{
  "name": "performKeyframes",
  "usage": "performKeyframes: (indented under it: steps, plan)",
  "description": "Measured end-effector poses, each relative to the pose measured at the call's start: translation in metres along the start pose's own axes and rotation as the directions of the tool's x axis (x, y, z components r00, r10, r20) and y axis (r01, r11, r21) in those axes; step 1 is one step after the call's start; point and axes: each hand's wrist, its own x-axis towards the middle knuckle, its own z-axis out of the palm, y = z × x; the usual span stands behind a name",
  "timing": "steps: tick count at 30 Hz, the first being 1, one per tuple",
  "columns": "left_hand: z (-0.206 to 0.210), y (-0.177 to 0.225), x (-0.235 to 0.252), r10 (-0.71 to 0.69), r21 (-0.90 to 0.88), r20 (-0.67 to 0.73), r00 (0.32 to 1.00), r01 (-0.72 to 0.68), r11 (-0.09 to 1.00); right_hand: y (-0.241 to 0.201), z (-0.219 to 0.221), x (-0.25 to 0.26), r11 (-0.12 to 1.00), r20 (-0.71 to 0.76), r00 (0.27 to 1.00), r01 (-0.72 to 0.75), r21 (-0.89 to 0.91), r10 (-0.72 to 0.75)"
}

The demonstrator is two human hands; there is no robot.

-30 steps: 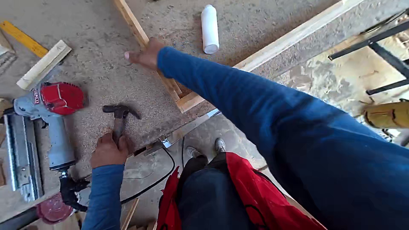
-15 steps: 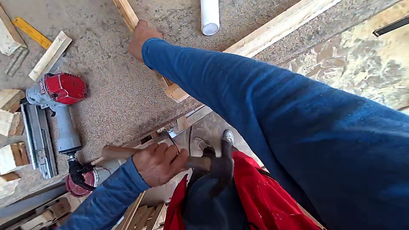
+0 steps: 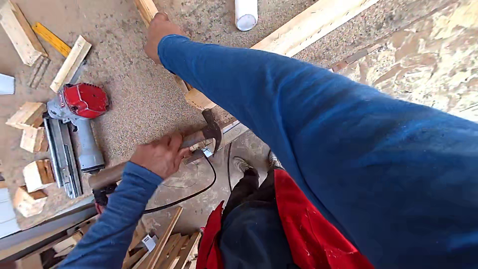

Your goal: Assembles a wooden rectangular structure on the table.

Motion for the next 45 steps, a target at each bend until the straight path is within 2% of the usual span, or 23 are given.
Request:
performKeyframes:
  steps: [2, 5, 6, 8, 10, 12, 14, 16, 18, 19, 21, 23, 25, 27, 28, 30, 32, 35, 36, 39, 40, 43, 45]
  plan:
    - [-0.001, 0.01, -0.006, 0.048, 0.01, -0.078, 0.996, -0.047, 0.999, -0.005, -0.001, 0.014, 1.0, -0.002, 1.0, -0.006, -0.027, 0.006]
    - [-0.006, 0.016, -0.007, 0.324, -0.069, -0.185, 0.928, -0.342, 0.937, -0.001, 0.016, 0.038, 0.994, -0.014, 1.0, 0.017, -0.11, -0.019]
    - [-0.004, 0.006, -0.004, 0.316, -0.089, -0.147, 0.937, -0.331, 0.94, 0.0, 0.018, 0.042, 0.994, -0.028, 0.999, 0.018, -0.111, -0.021]
    - [-0.003, -0.015, 0.0, 0.09, -0.081, 0.017, 0.996, -0.088, 0.993, -0.002, 0.021, 0.036, 0.998, -0.051, 0.998, 0.022, -0.064, -0.026]
    - [-0.001, -0.014, 0.001, 0.001, -0.031, 0.004, 1.0, -0.001, 1.0, -0.001, 0.013, 0.027, 1.0, -0.087, 0.996, 0.022, 0.005, -0.021]
    - [-0.001, 0.003, -0.007, 0.117, -0.08, -0.113, 0.987, -0.126, 0.989, 0.0, 0.008, 0.021, 0.999, -0.054, 0.998, 0.025, 0.025, -0.024]
    - [-0.001, 0.004, -0.003, 0.241, -0.11, -0.146, 0.959, -0.258, 0.96, 0.003, 0.015, 0.03, 0.999, -0.092, 0.995, 0.04, 0.023, -0.037]
    - [-0.003, -0.011, 0.002, 0.115, -0.087, -0.018, 0.993, -0.116, 0.989, 0.003, 0.004, 0.007, 0.998, -0.025, 0.998, 0.055, 0.013, -0.055]
    - [-0.004, -0.02, 0.002, 0.019, -0.016, -0.001, 1.0, -0.019, 1.0, 0.002, -0.005, -0.003, 0.997, -0.038, 0.999, 0.037, 0.064, -0.035]
    - [-0.004, -0.016, -0.003, 0.049, -0.004, -0.04, 0.998, -0.049, 0.999, 0.003, -0.008, 0.0, 0.995, -0.052, 0.999, 0.021, 0.093, -0.016]
    - [-0.011, -0.002, -0.016, 0.215, -0.028, -0.149, 0.965, -0.222, 0.975, 0.003, -0.001, 0.003, 0.994, -0.039, 0.999, 0.002, 0.113, 0.003]
    - [-0.018, -0.007, -0.013, 0.312, -0.033, -0.179, 0.933, -0.322, 0.946, 0.002, -0.004, 0.005, 0.995, -0.033, 0.999, -0.007, 0.104, 0.011]
    - [-0.027, -0.025, -0.008, 0.13, -0.018, -0.075, 0.989, -0.132, 0.991, 0.001, -0.003, 0.001, 0.994, -0.033, 0.999, -0.008, 0.105, 0.012]
    - [-0.027, -0.028, -0.009, 0.029, 0.009, -0.085, 0.996, -0.028, 1.0, 0.001, -0.004, 0.003, 0.989, -0.047, 0.999, -0.016, 0.144, 0.023]
    - [-0.025, -0.019, -0.013, 0.053, -0.011, -0.127, 0.99, -0.055, 0.998, 0.002, -0.008, 0.009, 0.989, -0.055, 0.998, -0.017, 0.145, 0.025]
    - [-0.029, -0.003, -0.024, 0.214, -0.062, -0.199, 0.956, -0.23, 0.971, 0.002, -0.005, 0.009, 0.992, -0.026, 0.999, -0.016, 0.122, 0.019]
    - [-0.033, -0.016, -0.019, 0.291, -0.055, -0.206, 0.934, -0.308, 0.95, 0.001, -0.007, 0.01, 0.994, -0.027, 1.0, -0.005, 0.105, 0.008]
    - [-0.046, -0.042, -0.014, 0.064, 0.022, -0.112, 0.992, -0.062, 0.998, 0.0, -0.006, 0.006, 0.99, -0.048, 0.999, -0.006, 0.142, 0.013]
    - [-0.047, -0.039, -0.014, 0.061, 0.036, -0.136, 0.989, -0.056, 0.998, 0.0, -0.01, 0.01, 0.989, -0.055, 0.998, -0.009, 0.145, 0.017]
    - [-0.047, -0.026, -0.022, 0.242, 0.01, -0.225, 0.944, -0.246, 0.969, -0.001, -0.01, 0.011, 0.996, -0.032, 0.999, -0.002, 0.092, 0.005]
    - [-0.047, -0.033, -0.018, 0.242, 0.018, -0.224, 0.944, -0.245, 0.969, -0.002, -0.013, 0.013, 0.997, -0.04, 0.999, -0.002, 0.081, 0.005]
    - [-0.05, -0.056, -0.013, 0.031, 0.09, -0.165, 0.986, -0.016, 0.996, -0.003, -0.012, 0.011, 0.993, -0.048, 0.999, -0.002, 0.119, 0.007]
    - [-0.04, -0.046, -0.03, 0.018, 0.071, -0.203, 0.979, -0.004, 0.997, -0.002, -0.014, 0.012, 0.992, -0.044, 0.999, 0.009, 0.125, -0.004]
